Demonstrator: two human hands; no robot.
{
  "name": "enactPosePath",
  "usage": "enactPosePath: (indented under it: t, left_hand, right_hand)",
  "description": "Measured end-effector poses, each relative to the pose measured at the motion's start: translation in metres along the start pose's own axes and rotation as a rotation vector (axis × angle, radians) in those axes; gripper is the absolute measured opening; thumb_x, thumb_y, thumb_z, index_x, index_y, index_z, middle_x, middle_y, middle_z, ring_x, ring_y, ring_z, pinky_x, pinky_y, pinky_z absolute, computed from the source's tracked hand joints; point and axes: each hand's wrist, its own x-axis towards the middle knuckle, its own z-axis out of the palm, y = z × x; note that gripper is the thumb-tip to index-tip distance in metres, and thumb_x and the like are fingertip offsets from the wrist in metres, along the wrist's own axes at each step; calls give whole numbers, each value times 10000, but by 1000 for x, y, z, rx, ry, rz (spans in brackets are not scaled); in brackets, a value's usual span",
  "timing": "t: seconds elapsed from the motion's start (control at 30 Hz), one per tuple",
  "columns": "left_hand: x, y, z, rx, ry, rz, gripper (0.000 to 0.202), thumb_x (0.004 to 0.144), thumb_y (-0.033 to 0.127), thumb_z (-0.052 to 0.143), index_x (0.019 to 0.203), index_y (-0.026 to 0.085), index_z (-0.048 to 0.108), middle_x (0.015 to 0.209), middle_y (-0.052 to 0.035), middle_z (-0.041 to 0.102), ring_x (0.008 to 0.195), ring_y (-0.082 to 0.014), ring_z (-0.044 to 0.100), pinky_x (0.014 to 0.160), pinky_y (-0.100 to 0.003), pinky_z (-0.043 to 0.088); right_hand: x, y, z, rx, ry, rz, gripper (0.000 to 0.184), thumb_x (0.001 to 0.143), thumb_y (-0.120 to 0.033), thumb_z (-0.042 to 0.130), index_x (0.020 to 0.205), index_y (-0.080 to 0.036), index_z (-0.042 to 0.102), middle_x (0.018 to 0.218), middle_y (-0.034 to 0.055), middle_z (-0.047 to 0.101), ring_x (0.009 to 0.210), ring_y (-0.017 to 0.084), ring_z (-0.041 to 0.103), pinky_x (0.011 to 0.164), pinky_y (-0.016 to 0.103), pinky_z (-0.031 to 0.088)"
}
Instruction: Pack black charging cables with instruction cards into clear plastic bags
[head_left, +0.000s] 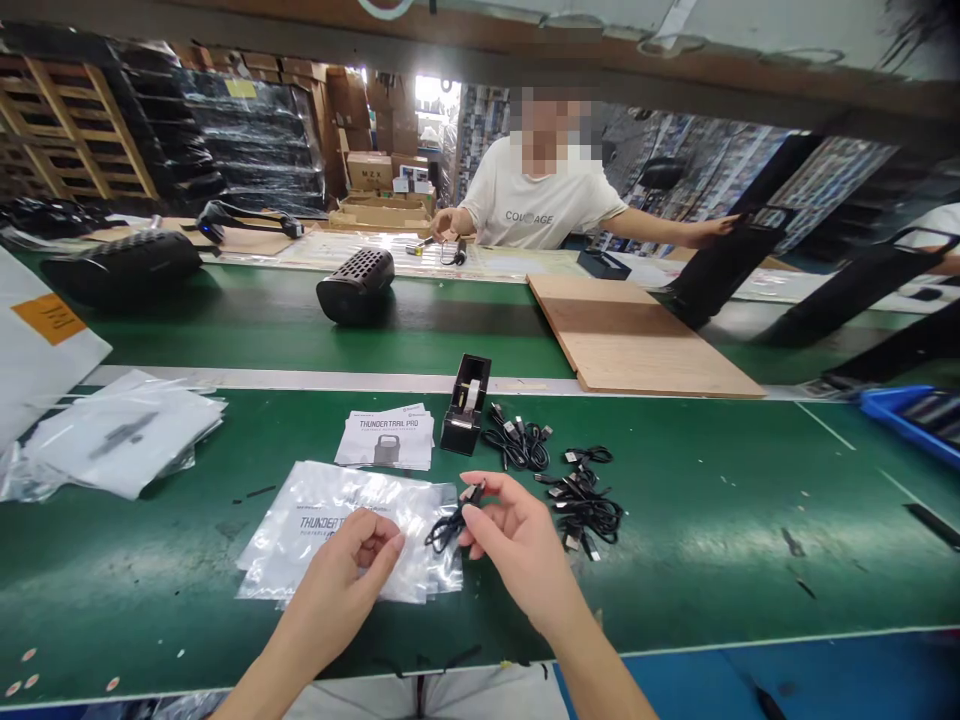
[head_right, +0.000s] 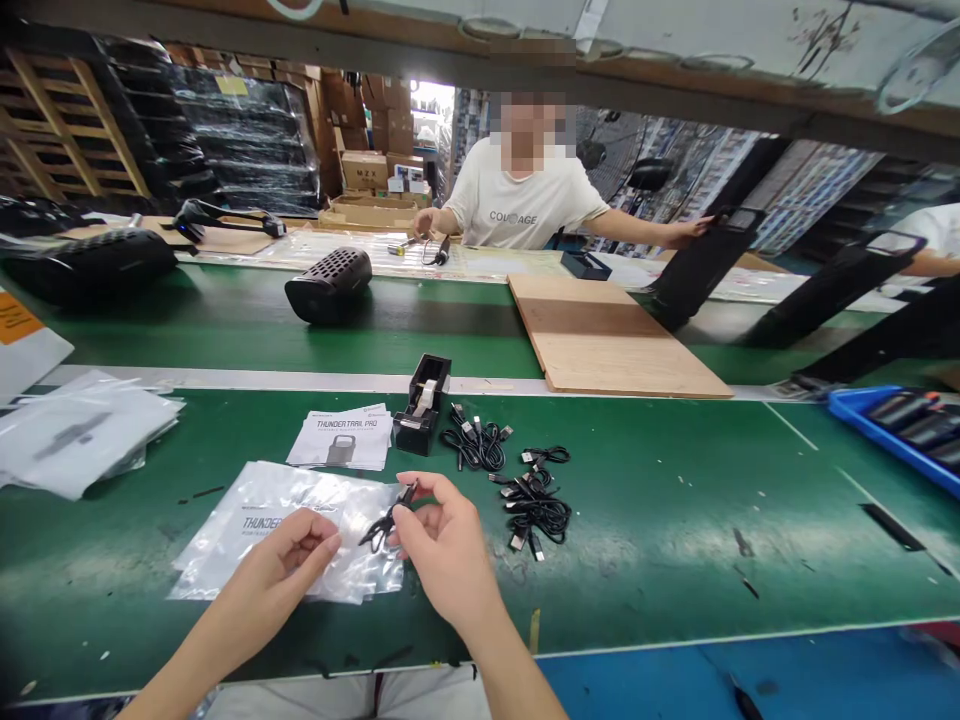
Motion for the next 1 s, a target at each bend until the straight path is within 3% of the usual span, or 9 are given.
enactPosePath:
  t: [0.13, 0.27, 0.37, 0.5, 0.57, 0.67, 0.77, 0.9, 1.0]
  left_hand:
    - [1, 5, 0, -39, 39, 48, 209, 842, 389, 417, 753, 214, 488, 761, -3, 468, 703, -157, 484, 622, -271, 416]
    - [-1, 12, -3, 6, 153, 119, 173, 838, 361, 442, 755, 220, 497, 781, -1, 453, 725, -152, 470, 643, -269, 407]
    - [-2, 18, -8, 16, 229, 156, 145, 828, 343, 470, 754, 224, 507, 769, 6, 457, 699, -142, 464, 625, -258, 400]
    - [-2, 26, -20, -91, 293, 159, 151, 811, 353, 491, 741, 220, 508, 754, 14, 467, 697, -133, 479, 623, -238, 406]
    - [-2, 27, -24, -119, 308, 132, 169, 800, 372, 499, 733, 217, 513, 740, 18, 474, 691, -132, 482, 620, -234, 401]
    - [-3, 25, -27, -120, 364, 107, 186, 783, 396, 510, 737, 217, 529, 767, 13, 495, 736, -143, 492, 642, -235, 391]
    - [-4, 21, -27, -153, 388, 85, 196, 774, 405, 522, 744, 214, 547, 811, 0, 510, 794, -163, 502, 664, -244, 392]
    - [-5, 20, -29, -222, 402, 82, 199, 758, 404, 551, 733, 206, 554, 834, -10, 507, 836, -180, 502, 692, -260, 402]
    - [-6, 25, -33, -287, 434, 98, 185, 761, 392, 557, 726, 211, 545, 838, 2, 492, 824, -163, 493, 698, -247, 404]
  right_hand:
    - [1, 15, 27, 368, 100, 157, 266, 733, -303, 603, 939, -158, 519, 786, 2, 557, 624, 120, 619, 563, 222, 495]
    - [4, 21, 45, 345, 72, 195, 260, 678, -315, 657, 843, -135, 568, 685, 5, 592, 527, 123, 597, 426, 185, 411]
    - [5, 13, 50, 141, -8, 83, 232, 729, -361, 606, 801, -145, 645, 667, 11, 630, 437, 95, 540, 436, 202, 393]
    - [12, -6, 48, -58, -127, -174, 268, 825, -357, 488, 776, -191, 693, 710, 9, 667, 684, 152, 601, 624, 225, 443]
    - [17, -11, 48, 4, -86, -111, 283, 817, -380, 495, 777, -167, 676, 676, 11, 658, 560, 122, 564, 523, 204, 438]
    - [22, -8, 52, 178, 18, 85, 335, 795, -444, 500, 823, -131, 617, 676, 14, 639, 325, 40, 353, 289, 159, 290]
    - [20, -2, 58, 242, 23, 154, 329, 771, -448, 533, 849, -132, 579, 644, -8, 600, 306, 26, 292, 252, 148, 242]
    - [16, -11, 57, -25, -181, 16, 327, 814, -434, 484, 835, -155, 653, 637, -3, 617, 411, 81, 465, 386, 184, 384]
    - [16, -29, 51, -246, -381, -188, 365, 858, -445, 410, 899, -214, 689, 826, 5, 685, 758, 168, 617, 670, 242, 466]
